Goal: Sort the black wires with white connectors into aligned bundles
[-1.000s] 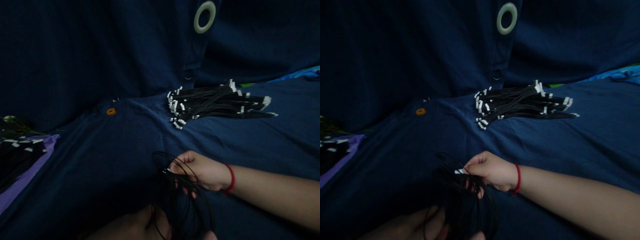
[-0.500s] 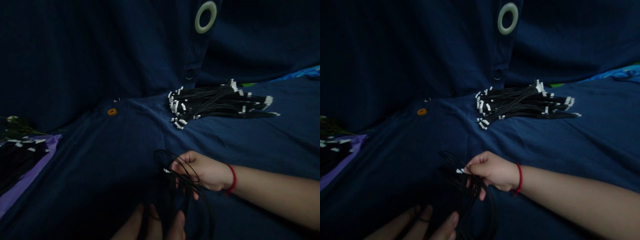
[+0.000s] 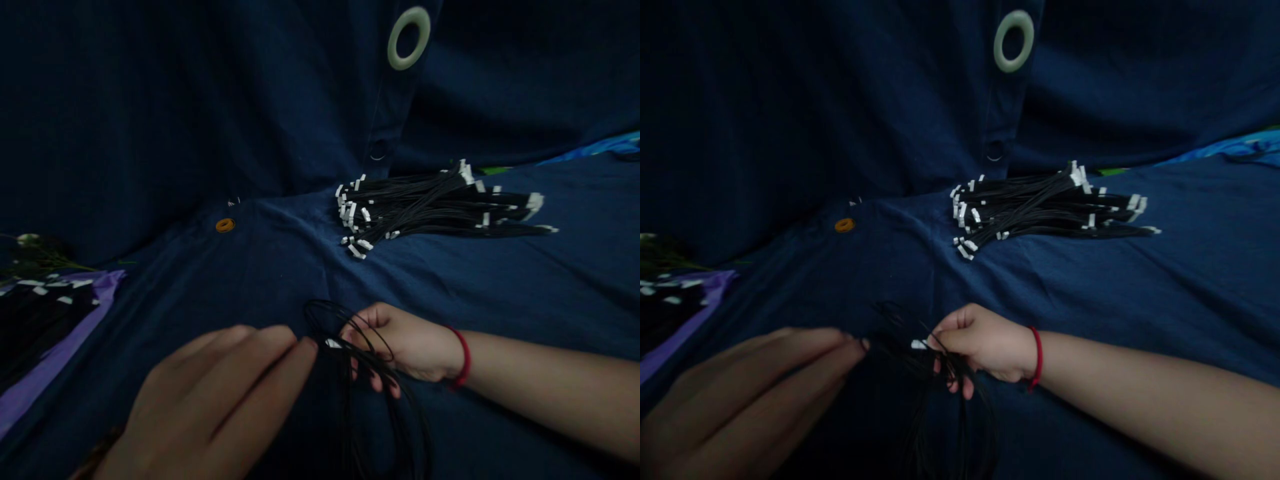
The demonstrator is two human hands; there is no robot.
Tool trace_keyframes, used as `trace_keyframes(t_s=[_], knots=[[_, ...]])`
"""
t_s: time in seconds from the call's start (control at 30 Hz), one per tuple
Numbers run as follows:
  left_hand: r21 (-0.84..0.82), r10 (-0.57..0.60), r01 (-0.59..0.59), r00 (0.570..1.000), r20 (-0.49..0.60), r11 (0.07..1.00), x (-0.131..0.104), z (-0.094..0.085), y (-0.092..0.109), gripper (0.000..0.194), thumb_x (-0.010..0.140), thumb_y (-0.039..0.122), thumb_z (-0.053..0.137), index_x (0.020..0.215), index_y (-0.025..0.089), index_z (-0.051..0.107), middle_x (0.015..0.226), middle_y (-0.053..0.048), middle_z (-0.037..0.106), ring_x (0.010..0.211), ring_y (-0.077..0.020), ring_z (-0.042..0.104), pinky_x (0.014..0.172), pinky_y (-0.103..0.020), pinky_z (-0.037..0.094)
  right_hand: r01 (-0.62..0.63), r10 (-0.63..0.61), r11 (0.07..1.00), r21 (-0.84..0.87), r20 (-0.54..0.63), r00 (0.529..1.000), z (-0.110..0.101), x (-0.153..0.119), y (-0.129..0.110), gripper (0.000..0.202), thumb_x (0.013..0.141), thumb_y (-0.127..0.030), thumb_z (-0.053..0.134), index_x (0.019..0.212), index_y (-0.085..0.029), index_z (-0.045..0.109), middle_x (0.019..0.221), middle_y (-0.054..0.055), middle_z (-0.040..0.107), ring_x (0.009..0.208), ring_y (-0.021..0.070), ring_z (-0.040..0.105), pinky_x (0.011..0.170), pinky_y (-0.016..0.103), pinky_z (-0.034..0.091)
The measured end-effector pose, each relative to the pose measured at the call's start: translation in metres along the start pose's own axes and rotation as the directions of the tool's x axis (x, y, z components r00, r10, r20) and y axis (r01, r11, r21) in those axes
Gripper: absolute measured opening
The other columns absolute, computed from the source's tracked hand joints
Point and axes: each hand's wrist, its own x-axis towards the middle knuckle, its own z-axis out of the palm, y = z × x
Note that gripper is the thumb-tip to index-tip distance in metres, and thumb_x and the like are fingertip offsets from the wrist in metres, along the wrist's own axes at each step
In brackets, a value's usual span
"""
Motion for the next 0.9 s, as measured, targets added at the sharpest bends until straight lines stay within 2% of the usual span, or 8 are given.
trace_keyframes(t_s=[0.17,0.37,0.47,0.53,0.6,0.73,0.83,0.9], knots=[[-0.113,-0.230,0.236,0.971,0.064,0.965,0.013,0.021,-0.019,0.031,0.084,0.038,0.040,0.098,0.023,0.062,0.081,-0.003,0.065,0.076,-0.0156,0.059,0.067,-0.024,0.048,-0.013,0.013,1.000,-0.022,0.014,1.000,-0.001,0.000,-0.002,0.040,0.060,-0.042,0.071,0.069,-0.007,0.055,0.062,0.007,0.062,0.037,0.0069,0.050,0.026,0.013,0.038],[-0.035,-0.379,0.387,0.914,0.144,0.921,0.030,0.035,-0.046,0.033,0.083,0.045,0.041,0.090,0.020,0.062,0.081,-0.003,0.064,0.072,-0.0150,0.058,0.062,-0.024,0.043,0.009,-0.009,1.000,-0.004,0.024,1.000,-0.003,0.000,-0.001,0.037,0.063,-0.040,0.070,0.070,-0.007,0.056,0.062,0.007,0.062,0.037,0.0063,0.049,0.026,0.013,0.037],[0.029,-0.448,0.454,0.864,0.232,0.891,0.034,0.038,-0.053,0.034,0.082,0.049,0.044,0.086,0.020,0.061,0.081,-0.001,0.063,0.071,-0.0146,0.058,0.059,-0.024,0.040,0.024,-0.025,1.000,0.020,0.030,0.999,-0.005,0.001,-0.001,0.036,0.065,-0.040,0.068,0.070,-0.007,0.055,0.062,0.007,0.063,0.036,0.0062,0.049,0.026,0.012,0.037],[0.019,-0.452,0.463,0.856,0.250,0.886,0.034,0.037,-0.054,0.033,0.082,0.048,0.044,0.085,0.020,0.061,0.080,0.000,0.063,0.070,-0.0136,0.058,0.059,-0.024,0.039,0.031,-0.032,0.999,0.036,0.030,0.999,-0.006,0.001,-0.001,0.036,0.065,-0.040,0.068,0.068,-0.007,0.055,0.061,0.008,0.063,0.034,0.0063,0.048,0.025,0.012,0.035],[-0.051,-0.423,0.440,0.885,0.195,0.896,0.034,0.034,-0.054,0.028,0.084,0.043,0.045,0.083,0.020,0.062,0.078,0.001,0.063,0.068,-0.0118,0.057,0.059,-0.022,0.040,0.035,-0.037,0.998,0.049,0.031,0.999,-0.006,0.001,-0.002,0.035,0.065,-0.039,0.068,0.065,-0.007,0.055,0.060,0.007,0.062,0.033,0.0060,0.046,0.024,0.012,0.033],[-0.237,-0.295,0.271,0.953,-0.074,0.933,0.030,0.024,-0.048,0.012,0.080,0.025,0.055,0.072,0.018,0.061,0.066,0.003,0.062,0.060,-0.0080,0.057,0.056,-0.018,0.041,0.034,-0.036,0.997,0.065,0.026,0.999,-0.005,0.001,-0.004,0.034,0.066,-0.038,0.067,0.062,-0.006,0.055,0.057,0.006,0.061,0.031,0.0045,0.044,0.023,0.011,0.030],[-0.357,-0.191,0.094,0.950,-0.247,0.929,0.024,0.016,-0.040,0.014,0.081,0.019,0.052,0.069,0.017,0.058,0.059,0.003,0.058,0.054,-0.0069,0.054,0.051,-0.018,0.041,0.030,-0.031,0.998,0.063,0.016,0.999,-0.003,0.001,-0.005,0.034,0.066,-0.039,0.066,0.060,-0.006,0.055,0.057,0.006,0.061,0.032,0.0048,0.045,0.023,0.011,0.029],[-0.441,-0.210,0.053,0.925,-0.316,0.896,0.019,0.012,-0.035,0.022,0.087,0.020,0.043,0.069,0.017,0.055,0.056,0.002,0.054,0.052,-0.0078,0.052,0.050,-0.020,0.042,0.030,-0.030,0.998,0.059,0.016,0.999,-0.003,0.001,-0.005,0.034,0.065,-0.038,0.067,0.059,-0.006,0.055,0.052,0.005,0.059,0.029,0.0046,0.043,0.022,0.011,0.027]])
